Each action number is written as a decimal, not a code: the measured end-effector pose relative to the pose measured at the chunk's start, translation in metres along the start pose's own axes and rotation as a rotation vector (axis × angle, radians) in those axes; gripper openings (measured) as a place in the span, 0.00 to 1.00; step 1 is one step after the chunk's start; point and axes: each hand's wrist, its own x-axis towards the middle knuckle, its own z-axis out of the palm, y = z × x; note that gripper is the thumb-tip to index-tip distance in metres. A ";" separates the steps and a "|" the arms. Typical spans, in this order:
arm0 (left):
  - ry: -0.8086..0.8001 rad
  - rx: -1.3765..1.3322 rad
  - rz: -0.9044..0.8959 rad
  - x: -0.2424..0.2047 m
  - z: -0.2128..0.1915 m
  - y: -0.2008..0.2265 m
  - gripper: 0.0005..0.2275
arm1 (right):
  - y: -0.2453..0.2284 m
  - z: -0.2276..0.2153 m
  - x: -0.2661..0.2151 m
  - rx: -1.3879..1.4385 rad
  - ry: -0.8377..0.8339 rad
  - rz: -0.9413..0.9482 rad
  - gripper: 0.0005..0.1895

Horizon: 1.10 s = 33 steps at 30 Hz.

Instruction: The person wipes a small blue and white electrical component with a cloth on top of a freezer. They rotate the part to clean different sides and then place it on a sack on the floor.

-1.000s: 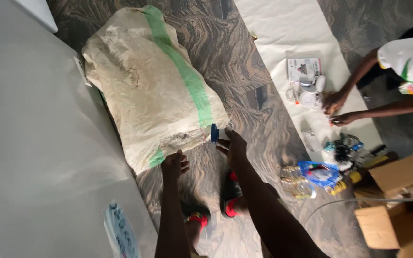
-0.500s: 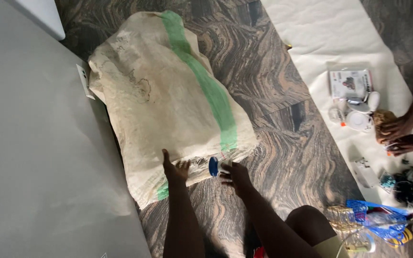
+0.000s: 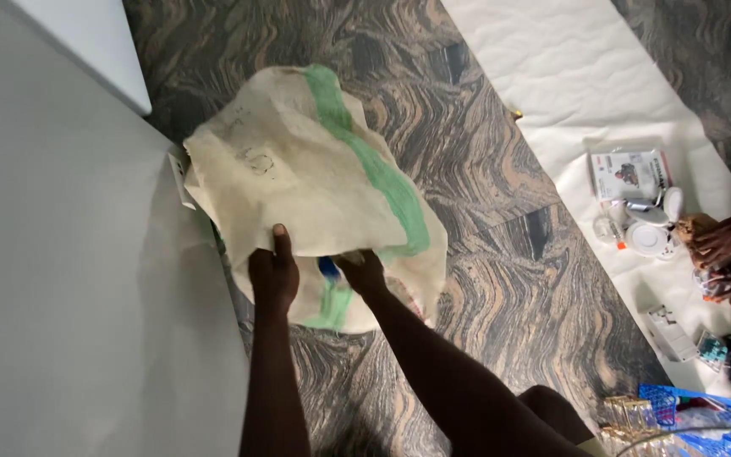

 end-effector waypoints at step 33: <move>0.311 -0.554 0.076 -0.360 -0.398 0.191 0.15 | -0.532 -0.149 -0.347 0.087 -0.770 -0.137 0.16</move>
